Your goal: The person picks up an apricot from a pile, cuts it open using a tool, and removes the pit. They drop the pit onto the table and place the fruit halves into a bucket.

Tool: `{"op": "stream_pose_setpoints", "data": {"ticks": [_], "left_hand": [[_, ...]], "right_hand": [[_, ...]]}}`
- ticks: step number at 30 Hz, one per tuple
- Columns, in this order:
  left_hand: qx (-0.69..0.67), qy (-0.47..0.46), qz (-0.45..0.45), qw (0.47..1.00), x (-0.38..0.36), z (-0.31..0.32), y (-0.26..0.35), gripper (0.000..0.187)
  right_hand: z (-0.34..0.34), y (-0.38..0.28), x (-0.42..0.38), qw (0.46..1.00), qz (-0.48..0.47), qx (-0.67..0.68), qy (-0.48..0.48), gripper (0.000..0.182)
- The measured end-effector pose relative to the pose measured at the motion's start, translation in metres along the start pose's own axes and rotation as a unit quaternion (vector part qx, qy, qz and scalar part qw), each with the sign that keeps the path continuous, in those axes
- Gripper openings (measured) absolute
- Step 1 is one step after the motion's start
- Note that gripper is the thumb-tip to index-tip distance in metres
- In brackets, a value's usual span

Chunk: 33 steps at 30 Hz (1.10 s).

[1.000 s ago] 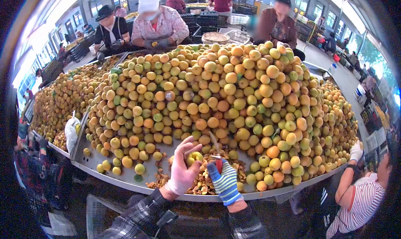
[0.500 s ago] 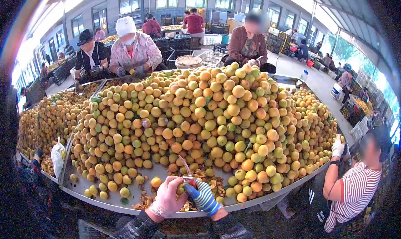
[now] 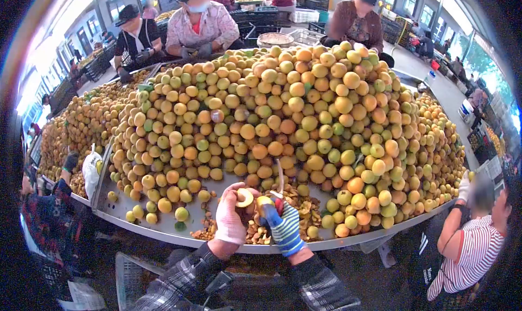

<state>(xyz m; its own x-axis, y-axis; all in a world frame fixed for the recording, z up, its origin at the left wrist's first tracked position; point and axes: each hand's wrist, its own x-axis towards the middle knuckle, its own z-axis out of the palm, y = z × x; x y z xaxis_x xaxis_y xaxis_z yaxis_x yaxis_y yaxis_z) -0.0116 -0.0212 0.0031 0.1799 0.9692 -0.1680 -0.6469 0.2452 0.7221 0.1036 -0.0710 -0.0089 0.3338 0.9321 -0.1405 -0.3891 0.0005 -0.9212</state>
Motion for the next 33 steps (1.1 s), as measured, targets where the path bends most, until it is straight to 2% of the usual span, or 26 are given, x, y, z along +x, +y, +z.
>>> {"op": "stream_pose_setpoints", "data": {"ticks": [1,3,4,5,6,7,8,10,11,14,15,16,17,18,21,22,24,26,30,32,33], "left_hand": [[-0.042,0.028,-0.006,0.999,0.006,-0.005,-0.006,0.033],[-0.075,0.021,-0.033,0.996,0.012,-0.015,-0.004,0.034],[-0.094,0.022,-0.045,0.994,0.014,-0.019,-0.005,0.035],[-0.093,0.027,-0.046,0.994,0.013,-0.02,-0.006,0.035],[-0.087,-0.012,-0.04,0.995,0.013,-0.021,-0.006,0.036],[-0.082,-0.051,-0.034,0.995,0.013,-0.022,-0.007,0.037],[-0.082,-0.05,-0.038,0.995,0.012,-0.023,-0.007,0.037],[-0.093,-0.044,-0.079,0.992,0.011,-0.023,-0.007,0.041],[-0.114,-0.028,-0.098,0.988,0.011,-0.023,-0.006,0.046],[-0.122,-0.051,-0.117,0.984,0.015,-0.029,-0.011,0.048],[-0.122,-0.051,-0.119,0.984,0.013,-0.029,-0.009,0.048],[-0.075,-0.054,-0.15,0.984,0.011,-0.027,-0.006,0.049],[-0.027,-0.057,-0.181,0.982,0.007,-0.024,-0.002,0.05],[0.021,-0.061,-0.211,0.975,0.003,-0.02,0.0,0.051],[0.096,-0.104,-0.168,0.976,-0.006,-0.008,-0.008,0.052],[0.095,-0.105,-0.168,0.975,-0.007,-0.01,-0.015,0.052],[0.092,-0.089,-0.176,0.976,-0.008,-0.008,-0.02,0.05],[0.084,-0.081,-0.206,0.972,-0.013,-0.003,-0.021,0.05],[0.104,-0.109,-0.221,0.963,-0.024,0.005,-0.033,0.052],[0.116,-0.105,-0.227,0.961,-0.03,0.015,-0.031,0.048],[0.121,-0.091,-0.226,0.962,-0.032,0.02,-0.03,0.048]], "right_hand": [[0.0,-0.004,0.001,1.0,0.008,-0.026,-0.011,0.029],[0.002,-0.007,0.003,0.995,0.004,-0.103,-0.012,0.032],[-0.001,-0.002,0.006,0.995,0.007,-0.101,-0.014,0.032],[-0.004,0.003,0.009,0.968,-0.029,-0.247,-0.03,0.03],[-0.006,0.006,0.01,0.919,-0.065,-0.387,-0.044,0.028],[-0.003,0.008,0.009,0.908,-0.091,-0.407,-0.037,0.031],[0.003,0.001,0.005,0.91,-0.081,-0.406,-0.033,0.033],[0.002,0.003,0.008,0.87,-0.151,-0.469,-0.015,0.033],[0.001,0.005,0.009,0.87,-0.149,-0.47,-0.016,0.033],[0.005,0.001,0.01,0.895,-0.166,-0.414,0.009,0.03],[0.013,-0.011,0.006,0.953,-0.136,-0.269,0.016,0.03],[0.016,-0.017,0.004,0.987,-0.104,-0.117,0.024,0.03],[0.006,-0.015,0.011,0.971,-0.137,-0.192,0.045,0.025],[0.003,-0.012,0.014,0.985,-0.12,-0.099,0.072,0.023],[-0.008,-0.019,0.016,0.993,-0.046,0.049,0.102,0.03],[-0.011,-0.026,0.014,0.991,-0.019,0.123,0.043,0.038],[-0.008,-0.039,0.009,0.993,-0.054,0.094,0.036,0.053],[-0.011,-0.042,0.008,0.989,-0.063,0.131,0.035,0.055],[-0.012,-0.045,0.009,0.987,-0.074,0.121,0.072,0.055],[-0.019,-0.035,0.015,0.983,-0.137,0.05,0.113,0.054],[-0.018,-0.036,0.014,0.981,-0.141,0.06,0.123,0.053]]}}
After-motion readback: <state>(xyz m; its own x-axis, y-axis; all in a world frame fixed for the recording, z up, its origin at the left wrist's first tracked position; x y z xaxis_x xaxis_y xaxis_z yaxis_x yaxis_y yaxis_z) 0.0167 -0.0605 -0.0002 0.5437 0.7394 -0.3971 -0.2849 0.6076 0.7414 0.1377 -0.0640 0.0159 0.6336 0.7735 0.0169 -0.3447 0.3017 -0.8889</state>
